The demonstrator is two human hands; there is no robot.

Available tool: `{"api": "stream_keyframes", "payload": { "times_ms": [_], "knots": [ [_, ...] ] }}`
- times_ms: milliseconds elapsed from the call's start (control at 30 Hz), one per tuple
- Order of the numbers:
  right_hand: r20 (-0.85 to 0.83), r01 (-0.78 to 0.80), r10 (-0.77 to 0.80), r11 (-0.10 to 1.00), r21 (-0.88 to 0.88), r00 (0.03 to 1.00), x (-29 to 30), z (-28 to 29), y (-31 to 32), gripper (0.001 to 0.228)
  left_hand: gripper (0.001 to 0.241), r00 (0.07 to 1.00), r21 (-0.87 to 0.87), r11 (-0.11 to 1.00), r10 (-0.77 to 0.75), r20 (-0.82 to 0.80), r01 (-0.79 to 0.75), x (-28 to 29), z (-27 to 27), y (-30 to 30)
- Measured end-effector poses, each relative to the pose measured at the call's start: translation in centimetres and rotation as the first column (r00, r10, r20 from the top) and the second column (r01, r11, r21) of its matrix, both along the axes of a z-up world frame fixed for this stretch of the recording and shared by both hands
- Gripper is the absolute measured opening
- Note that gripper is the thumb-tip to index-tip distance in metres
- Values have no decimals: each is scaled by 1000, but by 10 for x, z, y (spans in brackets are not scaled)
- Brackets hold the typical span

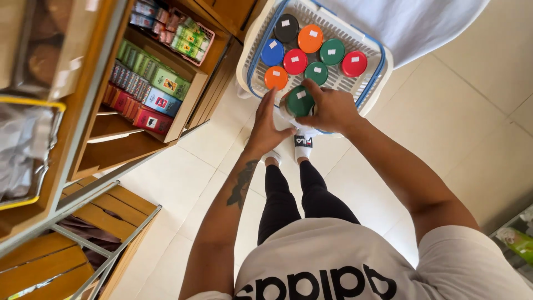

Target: Cleaning jars of peanut butter with a cloth and arranging them on store display shelves.

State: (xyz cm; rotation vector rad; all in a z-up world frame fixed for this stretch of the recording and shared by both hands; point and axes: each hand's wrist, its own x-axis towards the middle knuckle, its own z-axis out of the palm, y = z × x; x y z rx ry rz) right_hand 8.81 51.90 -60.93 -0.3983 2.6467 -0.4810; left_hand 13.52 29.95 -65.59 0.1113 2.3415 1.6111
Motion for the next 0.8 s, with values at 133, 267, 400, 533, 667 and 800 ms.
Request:
{"api": "stream_keyframes", "payload": {
  "times_ms": [133, 267, 400, 533, 667, 800],
  "knots": [
    [53, -14, 18, 996, -88, 998, 9, 104, -11, 89, 121, 989, 76, 995, -55, -140, 67, 3, 65, 2],
    [165, 166, -100, 874, -457, 981, 20, 179, -4, 68, 109, 979, 262, 960, 137, -149, -95, 16, 111, -15],
    [219, 381, -349, 509, -772, 911, 31, 242, -2, 44, 105, 930, 380, 888, 336, -151, -259, 30, 149, -31],
    [160, 259, -313, 307, -916, 936, 56, 272, -24, 41, 96, 938, 197, 959, 250, -240, -205, 41, 204, -52],
    [-305, -351, 180, 588, -729, 935, 78, 282, -82, 37, 91, 889, 190, 957, 277, -365, -220, 51, 230, -58],
    [-484, -499, 248, 705, -504, 839, 61, 294, -89, 30, 67, 905, 246, 929, 339, -258, -278, 66, 243, -65]
  ]
}}
